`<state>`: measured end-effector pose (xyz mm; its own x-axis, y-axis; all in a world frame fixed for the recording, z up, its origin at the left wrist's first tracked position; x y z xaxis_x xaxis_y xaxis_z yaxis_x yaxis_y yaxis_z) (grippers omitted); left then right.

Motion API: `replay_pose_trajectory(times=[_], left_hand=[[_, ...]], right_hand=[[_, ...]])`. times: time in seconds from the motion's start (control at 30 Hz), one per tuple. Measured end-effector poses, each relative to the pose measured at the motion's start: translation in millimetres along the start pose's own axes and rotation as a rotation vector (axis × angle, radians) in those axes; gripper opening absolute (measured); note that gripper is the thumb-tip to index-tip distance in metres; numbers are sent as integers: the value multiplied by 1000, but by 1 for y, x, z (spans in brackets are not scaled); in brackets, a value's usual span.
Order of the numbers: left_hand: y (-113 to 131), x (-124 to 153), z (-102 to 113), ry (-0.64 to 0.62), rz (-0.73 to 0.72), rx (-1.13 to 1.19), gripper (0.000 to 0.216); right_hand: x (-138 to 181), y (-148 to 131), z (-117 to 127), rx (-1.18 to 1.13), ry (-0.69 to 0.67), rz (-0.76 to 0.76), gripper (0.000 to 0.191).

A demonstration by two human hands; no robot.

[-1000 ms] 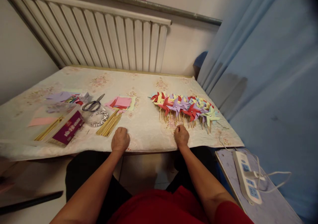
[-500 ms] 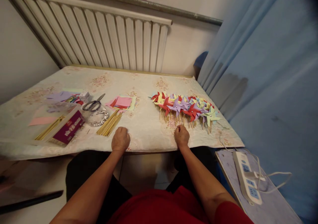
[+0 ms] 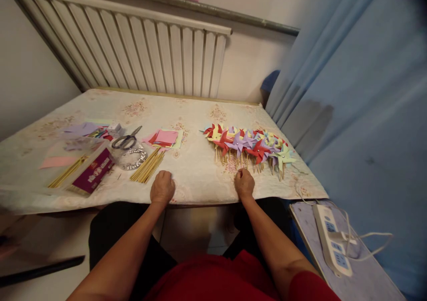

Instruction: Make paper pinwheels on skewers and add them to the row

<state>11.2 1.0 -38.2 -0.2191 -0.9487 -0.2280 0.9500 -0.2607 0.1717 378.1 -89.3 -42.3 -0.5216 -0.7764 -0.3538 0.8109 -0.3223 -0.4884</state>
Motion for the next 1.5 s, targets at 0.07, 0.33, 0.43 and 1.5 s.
replay_pose_trajectory(times=[0.07, 0.33, 0.43, 1.5], left_hand=[[0, 0, 0, 2, -4, -6, 15], [1, 0, 2, 3, -7, -12, 16], [1, 0, 1, -3, -7, -4, 16], [2, 0, 2, -3, -9, -12, 15]], right_hand=[[0, 0, 0, 1, 2, -4, 23], [1, -1, 1, -13, -5, -1, 21], [0, -1, 1, -11, -8, 1, 22], [0, 0, 0, -15, -10, 3, 23]])
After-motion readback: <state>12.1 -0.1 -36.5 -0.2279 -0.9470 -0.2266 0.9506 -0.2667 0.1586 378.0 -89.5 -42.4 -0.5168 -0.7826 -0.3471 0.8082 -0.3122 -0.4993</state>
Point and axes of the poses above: each hand's wrist, its own x-axis away from the middle knuckle, its own z-axis out of the back of the hand, y = z × x, the point moved 7 cm from there along -x, towards the middle knuckle, and after that the axes turned 7 degrees about -y, right-handed, at the moved point
